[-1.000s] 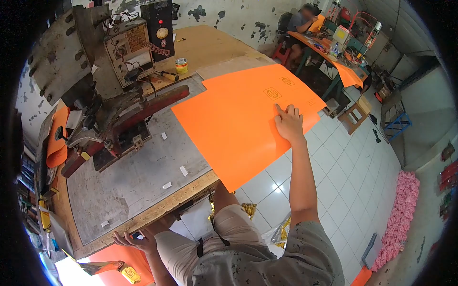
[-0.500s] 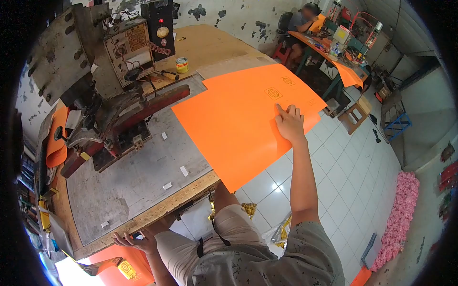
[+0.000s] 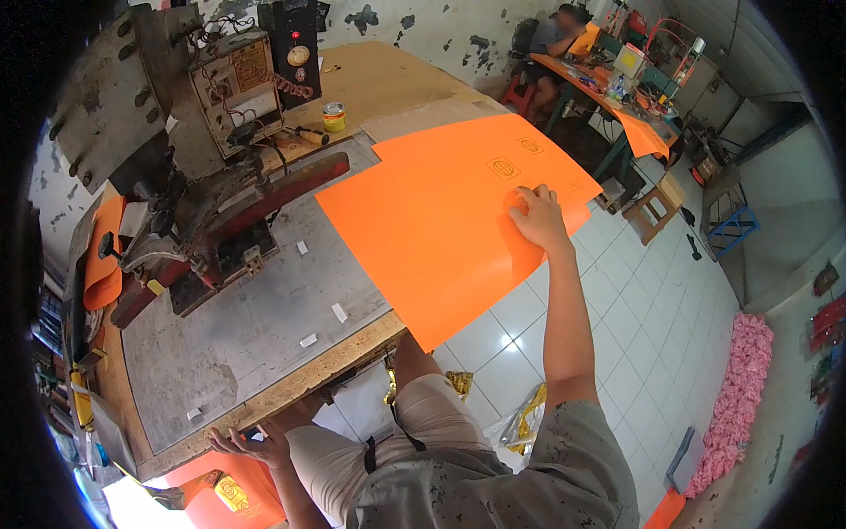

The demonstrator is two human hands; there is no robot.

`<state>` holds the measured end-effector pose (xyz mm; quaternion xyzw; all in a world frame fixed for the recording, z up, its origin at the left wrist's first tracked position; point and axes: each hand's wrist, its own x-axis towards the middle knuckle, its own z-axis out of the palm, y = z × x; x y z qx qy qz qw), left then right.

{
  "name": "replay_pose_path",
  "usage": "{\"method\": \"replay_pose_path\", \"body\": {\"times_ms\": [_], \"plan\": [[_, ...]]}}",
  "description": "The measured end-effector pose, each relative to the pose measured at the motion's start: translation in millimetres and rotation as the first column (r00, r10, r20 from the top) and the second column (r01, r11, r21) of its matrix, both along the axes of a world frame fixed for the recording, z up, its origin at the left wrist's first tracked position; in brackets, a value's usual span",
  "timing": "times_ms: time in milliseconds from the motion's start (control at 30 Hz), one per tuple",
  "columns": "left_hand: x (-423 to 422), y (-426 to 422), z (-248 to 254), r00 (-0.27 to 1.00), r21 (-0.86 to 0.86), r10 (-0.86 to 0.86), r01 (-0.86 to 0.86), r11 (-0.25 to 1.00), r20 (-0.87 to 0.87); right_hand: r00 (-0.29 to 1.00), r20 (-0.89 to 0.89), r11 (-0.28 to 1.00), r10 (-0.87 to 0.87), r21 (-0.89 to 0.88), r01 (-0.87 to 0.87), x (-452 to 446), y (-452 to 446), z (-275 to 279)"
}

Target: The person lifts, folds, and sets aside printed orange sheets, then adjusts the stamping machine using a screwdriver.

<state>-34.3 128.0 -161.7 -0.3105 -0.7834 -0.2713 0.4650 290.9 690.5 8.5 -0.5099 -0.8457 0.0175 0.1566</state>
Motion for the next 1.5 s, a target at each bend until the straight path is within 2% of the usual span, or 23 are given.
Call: {"method": "replay_pose_path", "body": {"times_ms": [333,433,733,833,1133,1233,1333,1500], "plan": [[0,-3,-4,0.999,-0.016,-0.026,0.027,1.0,0.042,0.994,-0.106,0.968,0.008,-0.25,-0.035,3,19,16],[1,-4,-5,0.998,-0.018,-0.025,0.026,1.0,0.053,0.982,-0.187,0.979,0.026,-0.193,-0.062,7,29,8],[3,-2,-2,0.999,-0.018,-0.025,0.026,1.0,0.038,0.965,-0.26,0.952,0.02,-0.291,-0.098,11,41,6],[1,-3,-3,0.999,-0.017,-0.023,0.023,1.0,0.04,0.973,-0.231,0.949,0.015,-0.305,-0.087,12,41,7],[0,-4,-8,0.999,-0.018,-0.022,0.022,1.0,0.046,0.964,-0.259,0.956,0.063,-0.261,-0.133,15,36,3],[1,-4,-7,0.998,-0.019,-0.024,0.025,1.0,0.051,0.947,-0.311,0.967,0.082,-0.204,-0.151,15,25,0],[2,-3,-3,0.999,-0.024,-0.021,0.022,0.999,0.046,0.948,-0.274,0.983,0.161,-0.045,-0.18,17,13,-5],[2,-3,-4,0.998,-0.01,-0.023,0.023,1.0,0.051,0.948,-0.288,0.982,0.134,-0.088,-0.166,14,11,-1]]}}
